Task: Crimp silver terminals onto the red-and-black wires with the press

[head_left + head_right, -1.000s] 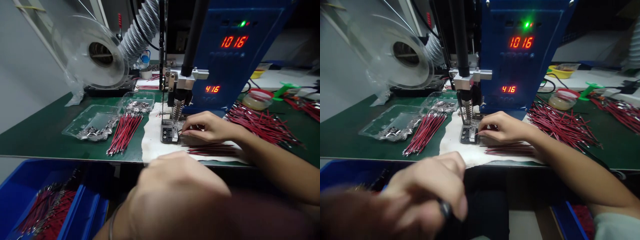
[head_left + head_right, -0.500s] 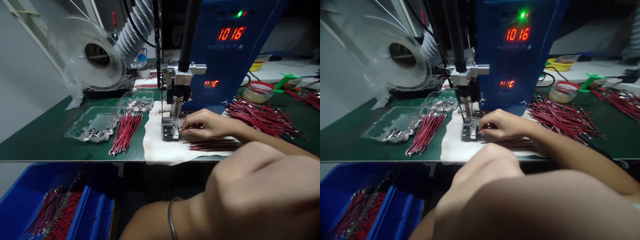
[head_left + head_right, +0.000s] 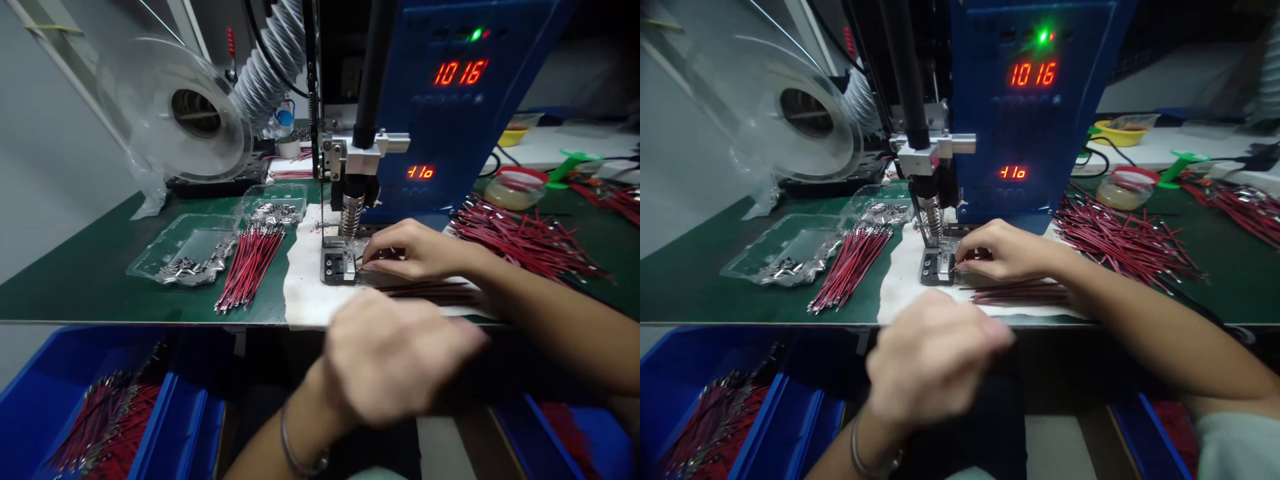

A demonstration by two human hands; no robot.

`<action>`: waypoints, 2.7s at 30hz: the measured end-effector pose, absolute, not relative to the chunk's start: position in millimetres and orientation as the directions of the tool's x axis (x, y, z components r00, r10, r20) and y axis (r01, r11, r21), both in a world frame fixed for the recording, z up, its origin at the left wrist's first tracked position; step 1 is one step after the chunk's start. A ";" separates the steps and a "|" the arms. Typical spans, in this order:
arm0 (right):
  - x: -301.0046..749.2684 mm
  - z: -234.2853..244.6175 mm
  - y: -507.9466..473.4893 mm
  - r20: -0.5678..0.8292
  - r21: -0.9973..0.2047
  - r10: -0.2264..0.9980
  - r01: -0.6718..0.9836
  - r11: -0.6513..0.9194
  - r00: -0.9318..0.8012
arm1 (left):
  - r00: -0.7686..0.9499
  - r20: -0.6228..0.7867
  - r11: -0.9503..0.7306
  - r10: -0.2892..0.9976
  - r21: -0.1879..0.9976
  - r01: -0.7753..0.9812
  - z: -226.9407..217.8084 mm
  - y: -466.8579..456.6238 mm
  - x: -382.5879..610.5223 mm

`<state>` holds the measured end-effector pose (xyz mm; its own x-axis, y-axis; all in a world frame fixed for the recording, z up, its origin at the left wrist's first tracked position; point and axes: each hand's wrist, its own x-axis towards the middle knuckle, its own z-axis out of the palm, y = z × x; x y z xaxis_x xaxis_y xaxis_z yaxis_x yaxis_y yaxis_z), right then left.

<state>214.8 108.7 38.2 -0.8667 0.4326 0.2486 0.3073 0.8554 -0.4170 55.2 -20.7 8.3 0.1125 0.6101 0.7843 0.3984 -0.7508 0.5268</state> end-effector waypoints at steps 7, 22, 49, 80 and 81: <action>215.6 38.3 107.1 0.329 -0.395 0.443 0.304 0.867 -0.834 | -0.364 0.473 -0.407 0.803 0.880 0.245 -3.0 43.9 7.8; 204.6 28.8 103.4 0.499 -0.397 0.560 0.399 0.826 -0.662 | -0.281 0.220 -0.190 0.934 0.973 0.130 -8.2 49.8 16.5; 201.5 29.2 97.0 0.521 -0.343 0.534 0.410 0.845 -0.666 | -0.214 0.258 -0.203 0.942 0.948 0.246 -3.0 47.6 19.6; 193.3 24.4 89.0 0.565 -0.426 0.650 0.494 0.757 -0.508 | -0.352 0.197 -0.181 0.915 0.980 0.077 -5.4 53.4 22.0; 193.1 24.2 88.8 0.563 -0.432 0.655 0.497 0.753 -0.503 | -0.351 0.200 -0.184 0.915 0.980 0.079 -5.7 53.5 21.8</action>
